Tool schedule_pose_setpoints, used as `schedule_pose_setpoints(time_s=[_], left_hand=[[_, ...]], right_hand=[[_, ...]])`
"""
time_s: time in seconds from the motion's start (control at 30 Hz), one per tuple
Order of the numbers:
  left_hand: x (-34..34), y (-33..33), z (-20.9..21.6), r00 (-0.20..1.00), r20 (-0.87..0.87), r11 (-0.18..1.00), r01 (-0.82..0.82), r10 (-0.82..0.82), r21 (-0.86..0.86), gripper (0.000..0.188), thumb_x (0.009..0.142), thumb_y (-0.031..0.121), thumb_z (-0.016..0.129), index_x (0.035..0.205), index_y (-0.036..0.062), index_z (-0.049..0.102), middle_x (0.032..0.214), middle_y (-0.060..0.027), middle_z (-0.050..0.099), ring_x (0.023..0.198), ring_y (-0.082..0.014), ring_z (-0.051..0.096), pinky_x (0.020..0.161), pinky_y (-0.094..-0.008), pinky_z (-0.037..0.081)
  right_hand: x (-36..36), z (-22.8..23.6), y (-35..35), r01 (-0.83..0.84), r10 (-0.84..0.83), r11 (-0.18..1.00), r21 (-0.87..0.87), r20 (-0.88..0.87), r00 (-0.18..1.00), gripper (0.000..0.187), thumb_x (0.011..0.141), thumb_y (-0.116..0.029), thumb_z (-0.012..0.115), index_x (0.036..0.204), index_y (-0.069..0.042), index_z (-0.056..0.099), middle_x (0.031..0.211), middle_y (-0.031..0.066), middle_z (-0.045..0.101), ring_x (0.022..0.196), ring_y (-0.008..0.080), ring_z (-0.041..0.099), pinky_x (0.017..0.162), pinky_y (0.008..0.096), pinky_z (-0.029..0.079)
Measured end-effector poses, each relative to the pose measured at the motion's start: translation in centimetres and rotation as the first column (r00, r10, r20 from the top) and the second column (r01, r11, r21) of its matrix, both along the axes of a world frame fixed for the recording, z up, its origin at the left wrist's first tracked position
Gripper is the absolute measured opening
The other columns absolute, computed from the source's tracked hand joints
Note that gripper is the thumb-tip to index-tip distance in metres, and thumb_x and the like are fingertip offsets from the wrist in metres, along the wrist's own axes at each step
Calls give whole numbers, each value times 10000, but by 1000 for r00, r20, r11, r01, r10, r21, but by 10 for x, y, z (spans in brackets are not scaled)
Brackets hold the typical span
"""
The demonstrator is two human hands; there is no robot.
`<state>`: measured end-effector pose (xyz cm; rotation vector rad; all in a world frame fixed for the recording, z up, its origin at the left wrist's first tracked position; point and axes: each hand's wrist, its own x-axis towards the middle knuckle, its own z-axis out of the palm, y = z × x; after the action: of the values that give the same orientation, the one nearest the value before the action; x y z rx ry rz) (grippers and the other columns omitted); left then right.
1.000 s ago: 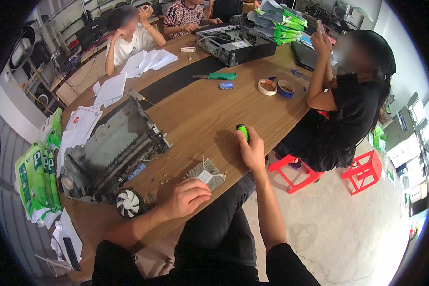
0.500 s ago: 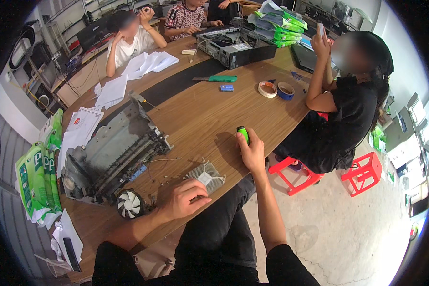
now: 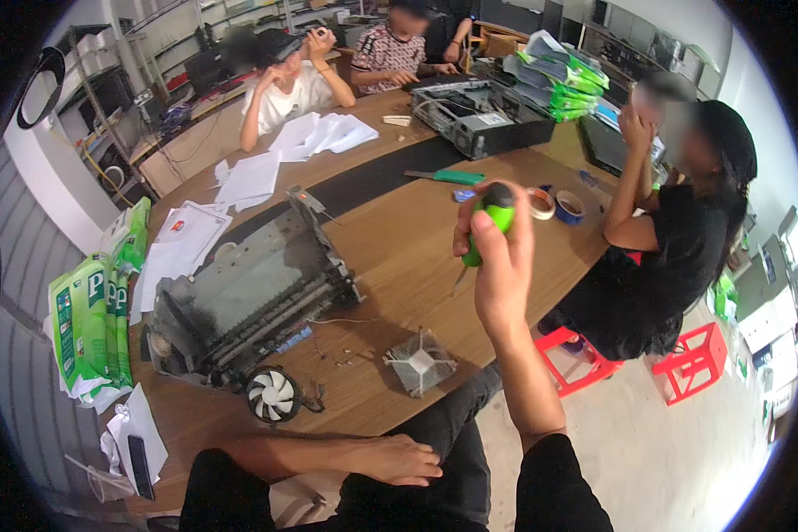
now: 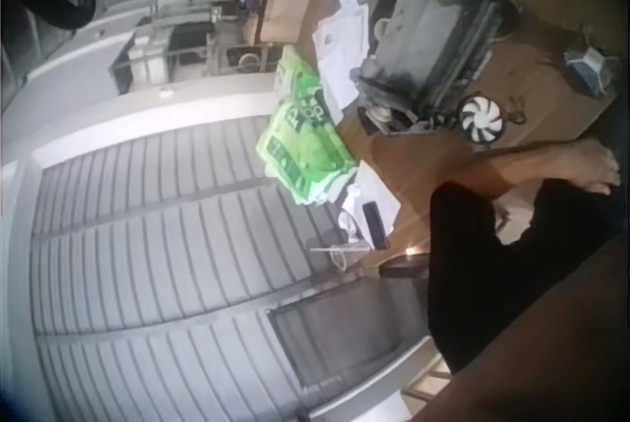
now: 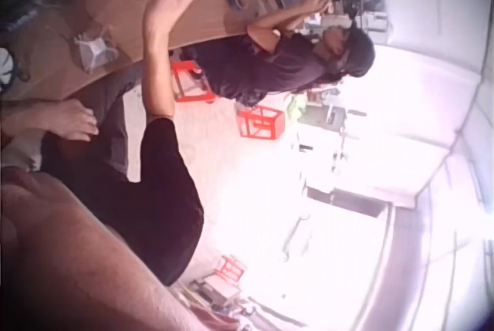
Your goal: The person disassembles a computer fan and heat sink assembly using a screwdriver, removing screws and separating the fan from the metal heat sink.
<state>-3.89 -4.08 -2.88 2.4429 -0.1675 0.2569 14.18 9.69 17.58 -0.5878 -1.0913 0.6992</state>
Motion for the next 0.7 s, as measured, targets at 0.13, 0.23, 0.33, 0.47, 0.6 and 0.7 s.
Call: schedule_pose_setpoints(time_s=[0.13,0.23,0.33,0.47,0.6,0.7], left_hand=[[-1,-9,-23,947,-320,972,79,-5,219,352,888,376,712,1062,89,606,1024,-89,587,984,-282,625,753,-421,527],[5,-7,-23,941,-334,996,-17,43,82,391,849,376,752,1036,52,638,954,-167,656,915,-361,688,798,-463,561],[-6,-13,-42,962,-244,982,-82,123,171,395,839,382,759,1018,53,633,896,-166,655,876,-362,695,772,-470,555],[1,-20,-74,944,-321,991,-37,77,130,409,836,393,759,1014,56,610,866,-139,628,852,-351,681,730,-480,528],[-3,-18,-50,897,-435,997,-56,76,59,468,847,424,733,1100,60,584,962,-122,603,956,-317,629,786,-464,481],[-1,-19,-58,843,-538,997,33,7,65,534,867,450,706,1201,56,573,1035,-113,593,1020,-289,600,821,-440,460]], right_hand=[[-17,42,-36,-65,90,911,407,-43,995,398,916,-332,746,1071,-87,474,697,41,514,582,139,497,499,292,399],[-22,55,-42,-121,64,656,745,104,992,380,938,-407,725,992,-120,481,602,6,487,497,138,461,447,292,355],[-35,53,-31,-10,-54,462,887,40,998,369,903,-415,772,999,-160,523,595,-57,529,408,43,426,396,211,277],[-24,59,-44,-76,-113,437,897,138,984,387,925,-465,729,1063,-189,495,730,-35,512,503,117,440,430,314,411],[-16,69,-26,-79,31,223,972,74,997,161,959,-243,646,1090,-183,574,686,-84,480,496,45,400,446,229,325],[-10,75,-33,-61,94,201,978,43,995,104,946,-221,637,1010,-167,575,662,-105,468,475,16,388,427,217,302]])
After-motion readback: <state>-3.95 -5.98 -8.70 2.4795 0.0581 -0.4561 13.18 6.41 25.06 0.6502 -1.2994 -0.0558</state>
